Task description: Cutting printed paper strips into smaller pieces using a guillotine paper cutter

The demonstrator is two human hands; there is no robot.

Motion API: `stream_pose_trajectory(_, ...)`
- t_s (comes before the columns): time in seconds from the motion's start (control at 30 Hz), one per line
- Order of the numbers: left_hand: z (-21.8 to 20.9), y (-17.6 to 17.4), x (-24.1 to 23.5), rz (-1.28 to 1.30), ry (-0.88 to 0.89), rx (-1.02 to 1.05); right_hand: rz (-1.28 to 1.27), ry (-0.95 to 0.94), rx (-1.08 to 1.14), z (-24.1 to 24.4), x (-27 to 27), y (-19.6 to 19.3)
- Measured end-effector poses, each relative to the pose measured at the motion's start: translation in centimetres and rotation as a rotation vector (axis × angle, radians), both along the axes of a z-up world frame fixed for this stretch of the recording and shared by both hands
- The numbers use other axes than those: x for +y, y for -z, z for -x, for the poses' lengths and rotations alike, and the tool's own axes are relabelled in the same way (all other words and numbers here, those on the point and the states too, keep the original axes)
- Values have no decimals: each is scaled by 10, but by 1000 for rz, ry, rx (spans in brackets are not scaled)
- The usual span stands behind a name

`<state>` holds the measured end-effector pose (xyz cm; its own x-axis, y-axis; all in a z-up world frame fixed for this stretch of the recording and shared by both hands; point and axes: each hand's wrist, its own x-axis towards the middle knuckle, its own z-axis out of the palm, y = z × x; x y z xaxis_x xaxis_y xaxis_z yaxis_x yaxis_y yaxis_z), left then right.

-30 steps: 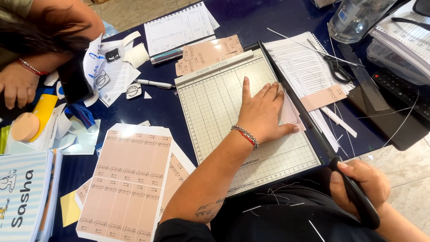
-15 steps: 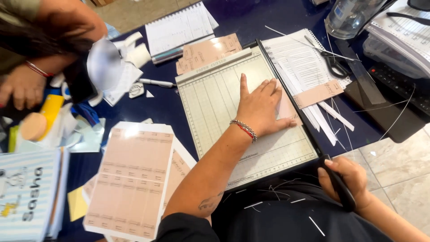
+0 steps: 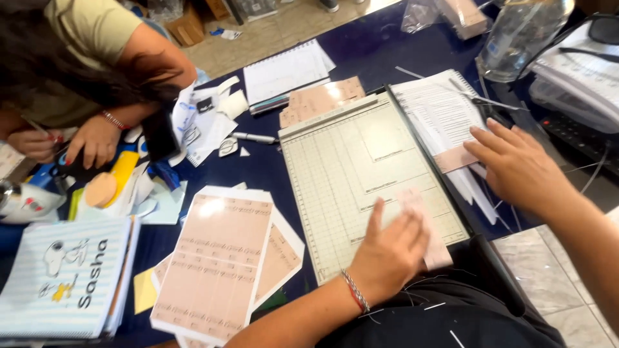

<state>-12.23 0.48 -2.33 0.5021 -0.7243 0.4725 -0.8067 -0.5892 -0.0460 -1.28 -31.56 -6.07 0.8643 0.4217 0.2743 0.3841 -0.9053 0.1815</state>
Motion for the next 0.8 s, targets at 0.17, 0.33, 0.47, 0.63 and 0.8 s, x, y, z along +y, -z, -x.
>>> stream_pose_trajectory(0.17,-17,-27,22,286,100,-169,116,9,96,-15,-2,-5)
stream_pose_trajectory(0.33,-137,-53,62,329,-162,-331,54,-12,-275,-3,3,-26)
stream_pose_trajectory(0.47,-263,-4,84,303,-355,-223,-107,95,-314,6,16,-50)
stream_pose_trajectory(0.63,-316,40,77,-61,-745,371,-423,-249,-193,15,49,-53)
stream_pose_trajectory(0.8,-276,35,47,519,-165,316,-414,-486,169,-17,62,-12)
